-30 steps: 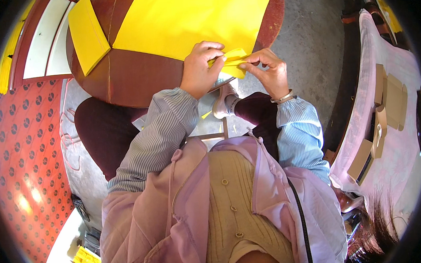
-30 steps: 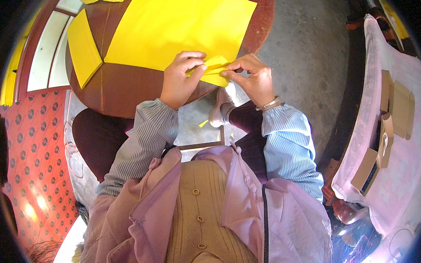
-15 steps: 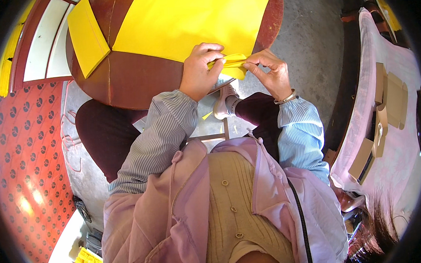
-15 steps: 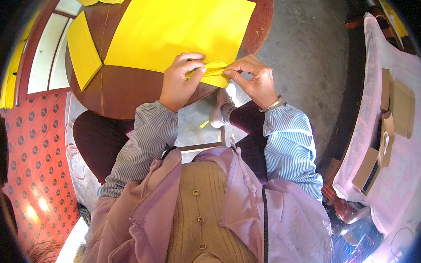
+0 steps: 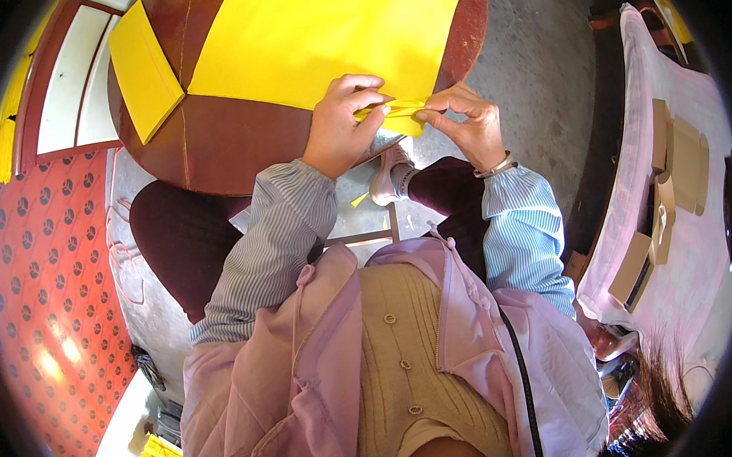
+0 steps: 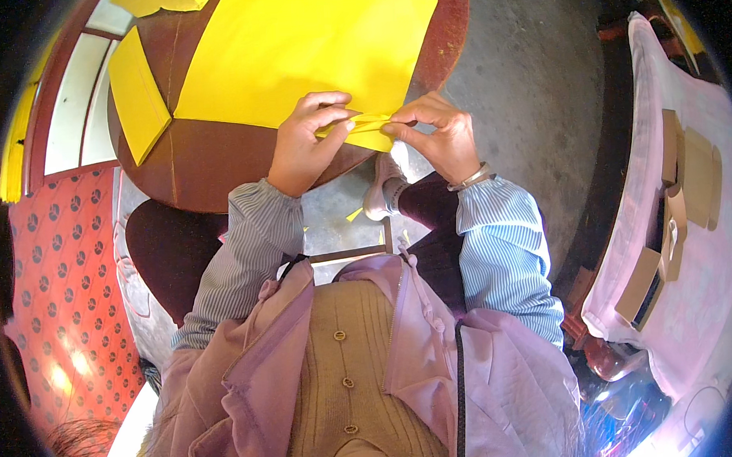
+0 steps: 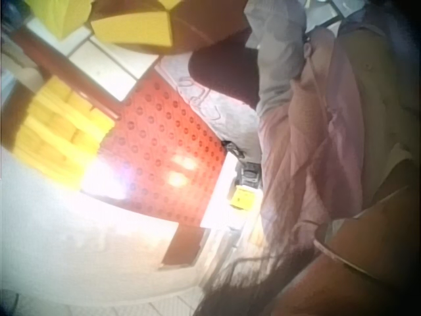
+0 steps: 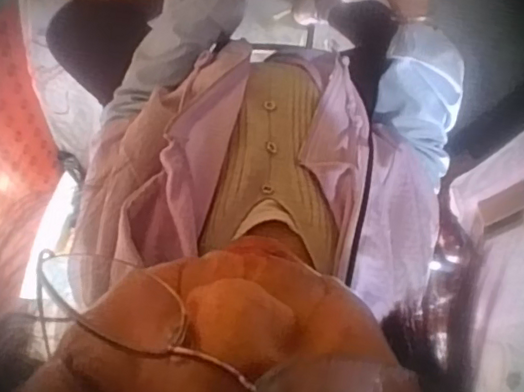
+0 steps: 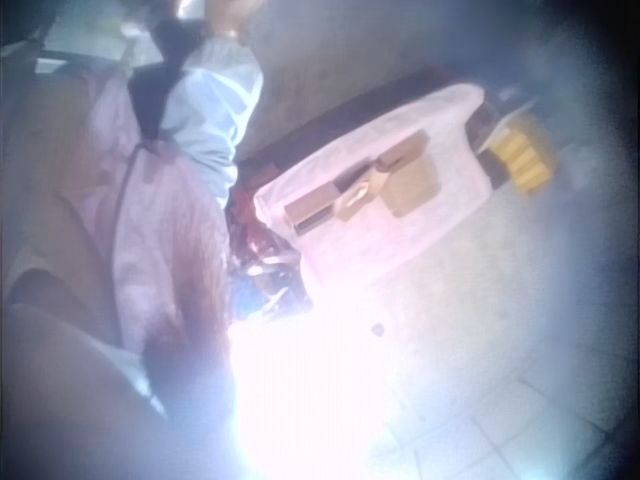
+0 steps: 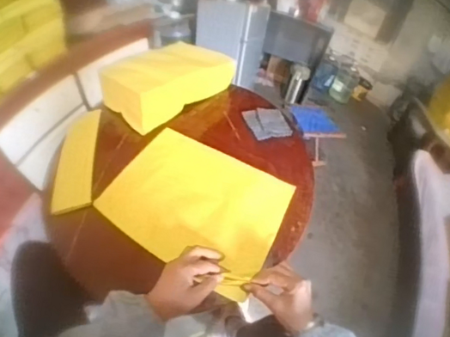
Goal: The person folds yellow paper sheets by hand on a low round table, repeatedly folding edges and creasing them. They handle multiple sheets, aligning and pressing folds to create smaller folded pieces.
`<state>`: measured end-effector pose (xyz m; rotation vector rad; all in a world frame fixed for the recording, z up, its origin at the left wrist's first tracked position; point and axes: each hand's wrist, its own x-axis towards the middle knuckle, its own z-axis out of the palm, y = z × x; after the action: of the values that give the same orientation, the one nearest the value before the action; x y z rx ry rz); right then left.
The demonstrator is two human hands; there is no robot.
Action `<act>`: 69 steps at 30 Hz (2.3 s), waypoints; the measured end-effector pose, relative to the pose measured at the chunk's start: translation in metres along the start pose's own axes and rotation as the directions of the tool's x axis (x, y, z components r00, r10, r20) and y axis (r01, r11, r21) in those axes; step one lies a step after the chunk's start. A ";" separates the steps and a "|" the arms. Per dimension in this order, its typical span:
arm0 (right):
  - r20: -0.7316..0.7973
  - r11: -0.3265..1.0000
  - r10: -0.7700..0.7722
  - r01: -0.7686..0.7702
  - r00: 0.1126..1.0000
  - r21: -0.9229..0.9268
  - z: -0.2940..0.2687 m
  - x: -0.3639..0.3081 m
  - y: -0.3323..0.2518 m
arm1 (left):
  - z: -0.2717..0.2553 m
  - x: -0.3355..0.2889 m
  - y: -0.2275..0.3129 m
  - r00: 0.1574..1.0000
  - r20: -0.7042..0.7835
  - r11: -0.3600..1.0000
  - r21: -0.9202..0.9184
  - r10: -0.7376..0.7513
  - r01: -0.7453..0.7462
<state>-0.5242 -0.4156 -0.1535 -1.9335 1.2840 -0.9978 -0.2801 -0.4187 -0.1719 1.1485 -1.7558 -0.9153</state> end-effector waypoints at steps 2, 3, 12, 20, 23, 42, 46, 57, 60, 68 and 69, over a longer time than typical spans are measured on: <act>0.000 1.000 -0.009 0.009 1.000 -0.004 0.000 0.000 0.001 | -0.001 0.000 0.000 1.000 0.009 1.000 0.002 0.006 -0.006; -0.002 1.000 -0.006 0.006 1.000 0.001 0.000 0.000 0.001 | -0.002 0.000 0.000 1.000 0.012 1.000 0.005 0.011 -0.011; -0.007 0.999 0.009 -0.009 1.000 0.030 0.001 -0.001 0.001 | 0.002 -0.001 -0.001 1.000 -0.024 1.000 -0.016 0.011 -0.012; -0.018 0.999 -0.017 0.018 1.000 0.033 0.002 -0.001 0.001 | 0.002 -0.001 0.000 0.999 -0.027 1.000 -0.012 0.019 -0.020; -0.012 0.999 -0.013 0.013 1.000 0.034 0.002 -0.001 0.001 | 0.001 -0.001 0.001 1.000 -0.022 1.000 -0.022 0.016 -0.016; -0.005 1.000 -0.003 0.003 1.000 0.022 0.002 -0.003 0.000 | -0.003 -0.001 0.000 0.999 0.041 0.999 0.033 0.027 -0.028; -0.002 1.000 -0.008 0.008 1.000 0.022 0.002 -0.003 0.000 | -0.003 -0.001 0.000 0.999 0.043 0.999 0.038 0.029 -0.031; 0.008 0.999 -0.005 0.005 1.000 0.034 0.002 -0.004 0.002 | -0.002 -0.002 0.002 0.999 0.032 0.999 0.029 0.029 -0.030; 0.013 1.000 -0.007 0.007 1.000 0.027 0.002 -0.004 0.002 | -0.002 -0.002 0.002 0.999 0.028 0.999 0.029 0.031 -0.032; 0.009 0.999 -0.019 0.018 1.000 0.033 0.002 -0.004 0.004 | -0.003 -0.002 0.002 0.999 0.035 0.999 0.041 0.028 -0.029; 0.008 0.999 -0.021 0.021 1.000 0.025 0.002 -0.003 0.003 | -0.003 -0.001 0.002 0.999 0.034 0.999 0.040 0.027 -0.028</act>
<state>-0.5252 -0.4135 -0.1582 -1.9340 1.2435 -1.0104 -0.2781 -0.4170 -0.1691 1.1379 -1.8206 -0.8913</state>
